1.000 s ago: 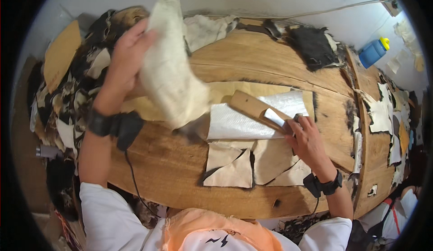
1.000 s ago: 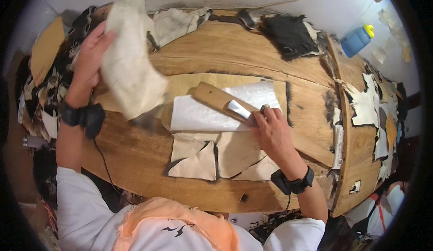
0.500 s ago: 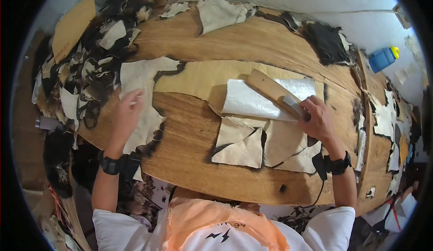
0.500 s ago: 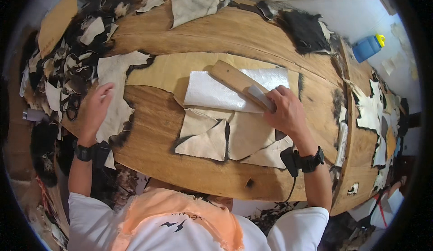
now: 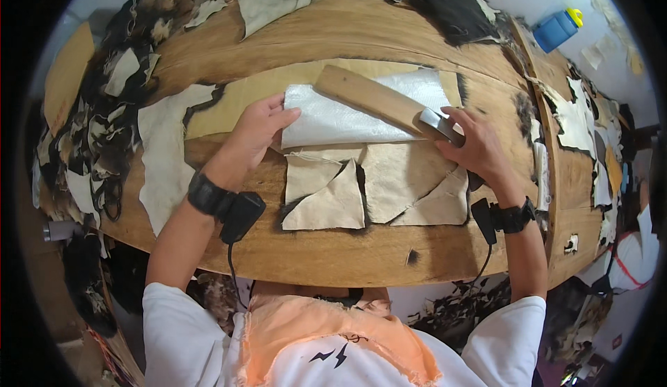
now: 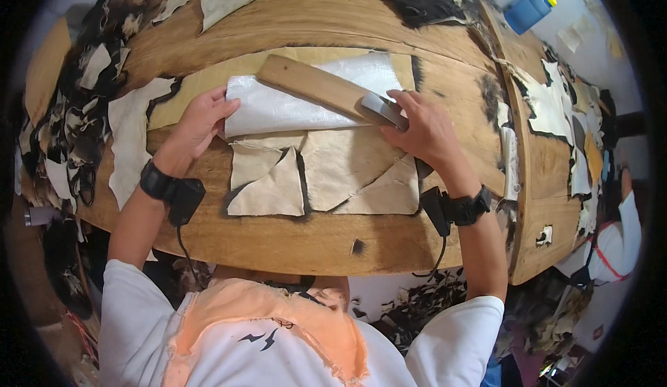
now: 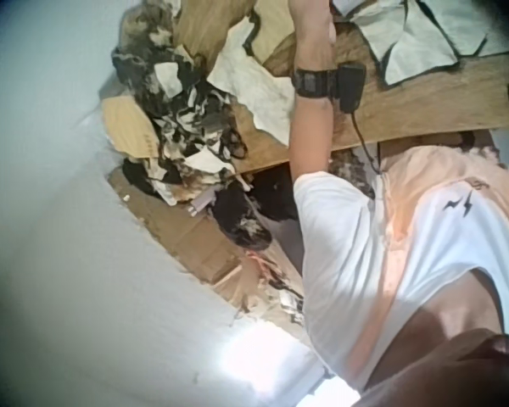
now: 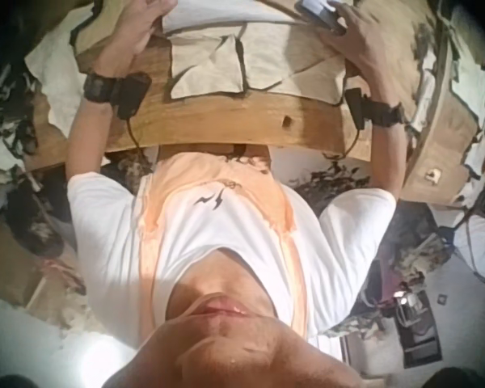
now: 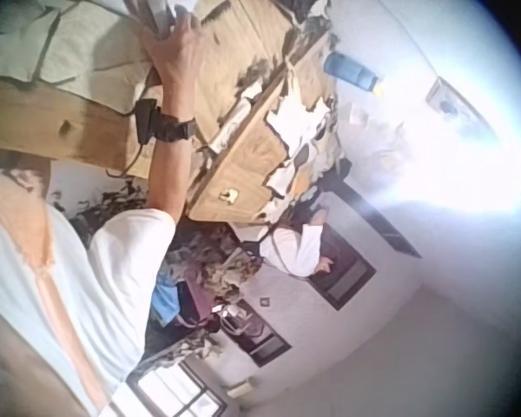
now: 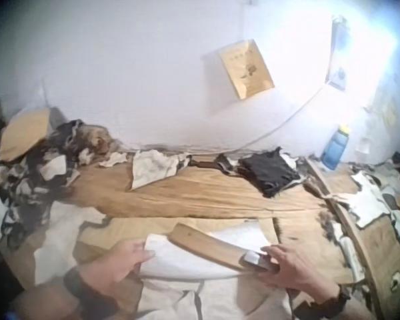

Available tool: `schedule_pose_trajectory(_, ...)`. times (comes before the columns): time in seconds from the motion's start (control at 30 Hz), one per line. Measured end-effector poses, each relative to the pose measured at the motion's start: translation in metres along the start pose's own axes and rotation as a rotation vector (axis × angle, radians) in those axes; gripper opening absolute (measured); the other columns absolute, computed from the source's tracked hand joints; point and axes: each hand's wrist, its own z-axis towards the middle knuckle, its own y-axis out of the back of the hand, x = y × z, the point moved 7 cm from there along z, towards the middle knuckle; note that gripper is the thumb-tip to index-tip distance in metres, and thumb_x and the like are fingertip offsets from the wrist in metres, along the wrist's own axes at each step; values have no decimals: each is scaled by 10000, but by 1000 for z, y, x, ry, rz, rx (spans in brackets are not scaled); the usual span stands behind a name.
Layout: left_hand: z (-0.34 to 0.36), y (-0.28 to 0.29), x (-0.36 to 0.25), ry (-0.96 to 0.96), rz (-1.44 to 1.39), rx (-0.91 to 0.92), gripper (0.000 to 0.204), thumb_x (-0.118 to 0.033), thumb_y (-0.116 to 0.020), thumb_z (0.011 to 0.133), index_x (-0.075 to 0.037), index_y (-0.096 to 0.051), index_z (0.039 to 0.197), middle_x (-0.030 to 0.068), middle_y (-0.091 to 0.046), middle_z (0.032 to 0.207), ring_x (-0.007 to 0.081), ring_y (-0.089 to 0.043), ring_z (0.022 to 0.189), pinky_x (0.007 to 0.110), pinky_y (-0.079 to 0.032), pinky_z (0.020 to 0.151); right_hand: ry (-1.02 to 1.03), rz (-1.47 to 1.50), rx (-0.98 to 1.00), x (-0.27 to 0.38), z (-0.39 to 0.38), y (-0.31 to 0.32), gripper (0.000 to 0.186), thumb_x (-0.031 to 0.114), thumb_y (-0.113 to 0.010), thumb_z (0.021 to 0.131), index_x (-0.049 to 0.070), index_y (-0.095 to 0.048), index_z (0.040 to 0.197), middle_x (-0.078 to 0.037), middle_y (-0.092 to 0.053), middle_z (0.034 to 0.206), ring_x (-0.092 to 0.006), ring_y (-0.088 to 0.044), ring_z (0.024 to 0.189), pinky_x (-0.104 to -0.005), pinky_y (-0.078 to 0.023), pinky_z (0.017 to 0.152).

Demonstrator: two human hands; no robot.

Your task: Cutting and trimming processed leather hides into specific shapes on a workshop table.

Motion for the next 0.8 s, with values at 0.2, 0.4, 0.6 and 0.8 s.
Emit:
schedule_pose_trajectory(0.2,-69,-46,-24,-359,695,426,353,101,-510,681,-62,-666,952,69,-654,959,222,-601,940,293,-459,859,9,86,-381,-5,-21,92,473,7,-649,657,43,-585,1125,-79,-570,914,-95,-534,606,-220,-439,527)
schedule_pose_trajectory(0.4,-87,5,15,154,366,-17,381,12,-455,821,-53,-545,1185,129,-619,1040,172,-610,791,258,-502,706,50,9,-181,6,-33,61,477,-1,-664,636,38,-598,1107,-84,-560,902,-149,-555,699,-248,-456,563)
schedule_pose_trajectory(0.6,-84,24,31,276,-287,-84,575,-102,-451,905,-133,-184,1413,155,-444,1287,174,-619,830,207,-497,638,10,74,-32,10,-18,5,425,81,-668,650,72,-621,1073,-117,-561,859,-277,-582,713,-334,-478,619)
schedule_pose_trajectory(0.8,-75,35,27,30,-536,-222,633,-59,-432,886,-160,-122,1428,77,-389,1326,196,-547,1014,231,-464,713,2,6,-51,-4,-17,-10,443,92,-683,644,84,-619,1082,-109,-545,840,-260,-574,638,-337,-467,579)
